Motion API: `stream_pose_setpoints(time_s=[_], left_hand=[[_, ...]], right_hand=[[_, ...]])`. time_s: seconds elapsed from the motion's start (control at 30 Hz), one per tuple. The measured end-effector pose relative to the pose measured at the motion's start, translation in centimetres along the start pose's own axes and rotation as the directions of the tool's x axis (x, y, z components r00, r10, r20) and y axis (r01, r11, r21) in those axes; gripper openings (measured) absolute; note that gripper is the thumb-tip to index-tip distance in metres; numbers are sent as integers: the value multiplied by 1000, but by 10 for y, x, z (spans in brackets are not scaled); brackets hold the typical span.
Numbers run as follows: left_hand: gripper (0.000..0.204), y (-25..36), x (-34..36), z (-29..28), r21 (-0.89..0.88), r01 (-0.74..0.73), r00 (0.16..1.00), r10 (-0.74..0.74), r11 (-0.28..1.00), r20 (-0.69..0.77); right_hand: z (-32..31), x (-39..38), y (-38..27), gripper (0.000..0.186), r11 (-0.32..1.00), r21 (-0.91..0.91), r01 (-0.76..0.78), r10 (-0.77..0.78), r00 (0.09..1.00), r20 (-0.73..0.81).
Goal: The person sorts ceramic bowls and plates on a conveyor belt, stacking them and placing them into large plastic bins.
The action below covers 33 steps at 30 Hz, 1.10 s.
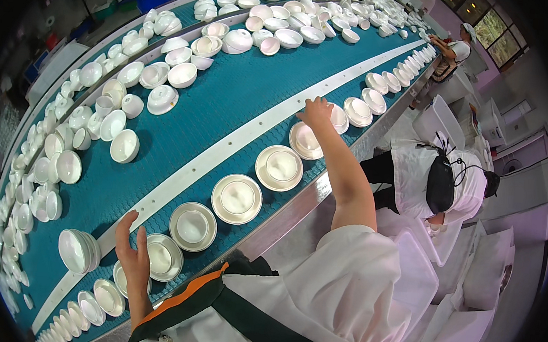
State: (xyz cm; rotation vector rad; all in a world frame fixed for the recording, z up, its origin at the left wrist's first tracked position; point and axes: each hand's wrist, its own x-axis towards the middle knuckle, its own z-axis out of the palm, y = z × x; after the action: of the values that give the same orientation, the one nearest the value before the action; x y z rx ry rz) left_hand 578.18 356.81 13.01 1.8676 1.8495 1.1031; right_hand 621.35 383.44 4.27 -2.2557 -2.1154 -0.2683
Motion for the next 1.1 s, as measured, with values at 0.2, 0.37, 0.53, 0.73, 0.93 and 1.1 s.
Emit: stream_pose_setpoints(time_s=[0.2,0.37,0.53,0.73,0.93,1.1], left_hand=[[27,13,4,28,-9,27,999,-27,1000,18],[27,21,5,44,-16,78,997,-78,997,2],[27,38,16,61,-33,87,996,-86,996,17],[26,60,29,87,-26,120,991,-118,992,63],[27,77,39,112,-24,130,988,-128,991,84],[27,92,48,130,-21,171,983,-169,985,77]], right_hand=[[12,5,18,50,989,-82,-123,145,918,369],[-17,6,15,42,984,-178,-17,92,901,424],[4,47,76,33,988,-92,-122,131,986,102],[27,71,138,34,974,-153,-167,205,937,283],[47,106,177,27,978,-143,-154,166,983,78],[64,131,208,23,948,-251,-194,206,978,20]])
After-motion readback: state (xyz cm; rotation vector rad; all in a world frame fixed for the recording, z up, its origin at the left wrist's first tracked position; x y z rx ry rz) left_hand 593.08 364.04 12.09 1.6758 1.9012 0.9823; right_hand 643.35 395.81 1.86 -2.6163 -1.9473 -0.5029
